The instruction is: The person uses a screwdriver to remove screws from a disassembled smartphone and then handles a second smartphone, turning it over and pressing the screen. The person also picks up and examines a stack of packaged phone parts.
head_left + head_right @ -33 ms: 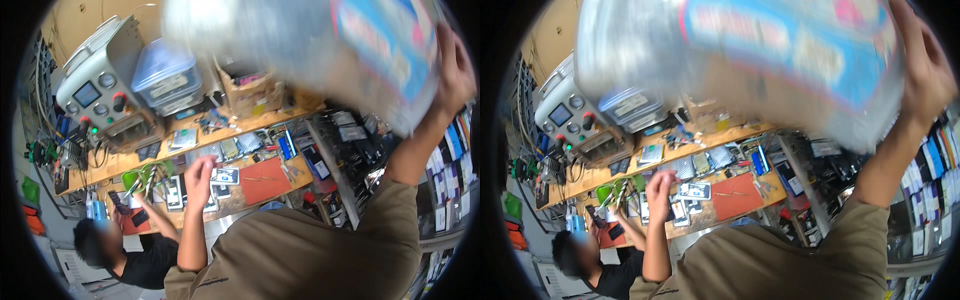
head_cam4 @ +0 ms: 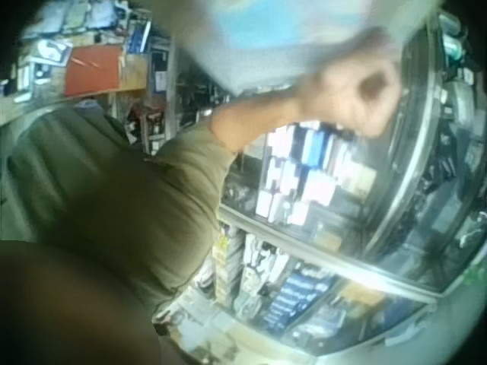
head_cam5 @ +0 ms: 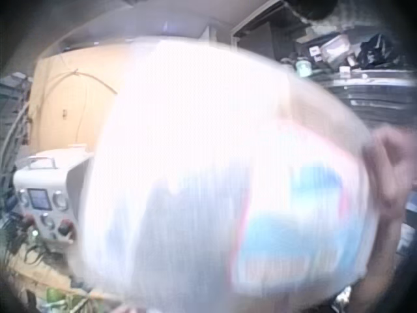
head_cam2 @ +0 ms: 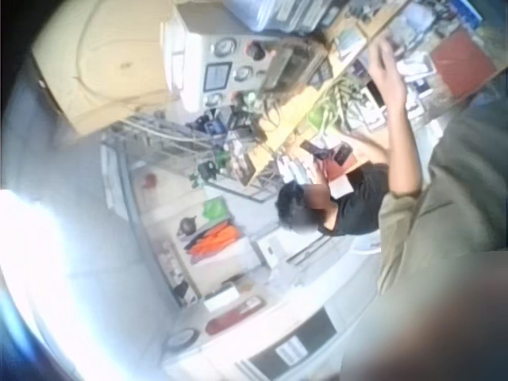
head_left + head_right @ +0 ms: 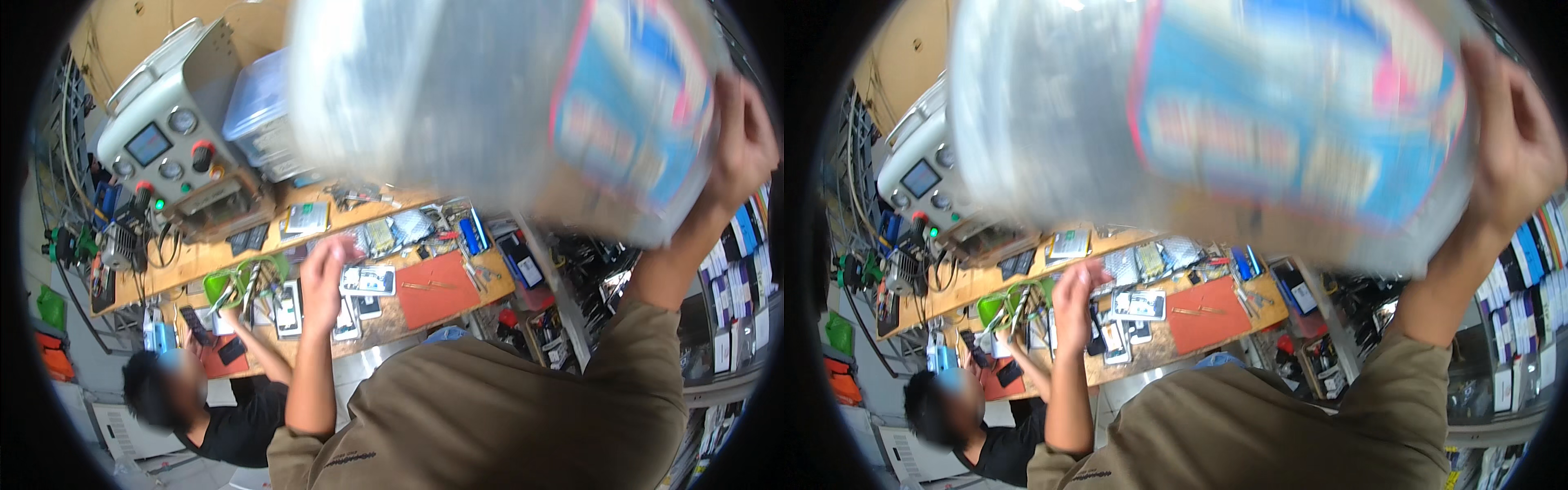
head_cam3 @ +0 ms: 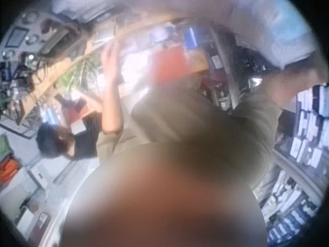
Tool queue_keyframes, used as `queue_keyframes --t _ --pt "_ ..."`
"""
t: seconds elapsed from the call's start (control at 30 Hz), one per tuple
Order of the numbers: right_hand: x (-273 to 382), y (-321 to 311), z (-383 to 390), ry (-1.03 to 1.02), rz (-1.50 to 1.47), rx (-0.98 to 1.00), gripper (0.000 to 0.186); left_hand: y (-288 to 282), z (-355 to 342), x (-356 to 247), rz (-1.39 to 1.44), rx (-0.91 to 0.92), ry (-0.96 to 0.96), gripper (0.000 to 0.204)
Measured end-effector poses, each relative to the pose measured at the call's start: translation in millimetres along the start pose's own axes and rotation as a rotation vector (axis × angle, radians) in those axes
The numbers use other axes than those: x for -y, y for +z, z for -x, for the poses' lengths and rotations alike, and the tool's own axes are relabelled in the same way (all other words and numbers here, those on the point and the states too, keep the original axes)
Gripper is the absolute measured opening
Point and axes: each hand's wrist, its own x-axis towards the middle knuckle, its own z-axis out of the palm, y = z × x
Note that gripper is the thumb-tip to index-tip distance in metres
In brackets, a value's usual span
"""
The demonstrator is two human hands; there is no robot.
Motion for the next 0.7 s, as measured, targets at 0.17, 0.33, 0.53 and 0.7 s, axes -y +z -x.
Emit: queue_keyframes --t 0.17,0.33,0.53,0.7 --pt "49 -43 130 -0.136 -0.161 0.424 0.046 -16 -22 -24 0.444 0.083 -0.302 0.08" --pt "68 -46 264 -0.237 -0.102 0.859 0.053 -7 7 92 0.83 0.139 -0.817 0.089" --pt "23 -32 419 -0.051 -0.302 0.979 0.045 28 38 258 0.693 -0.027 -0.917 0.065" --pt "-24 -27 489 0.1 -0.412 1.13 0.038 29 37 306 0.478 0.013 -0.794 0.064"
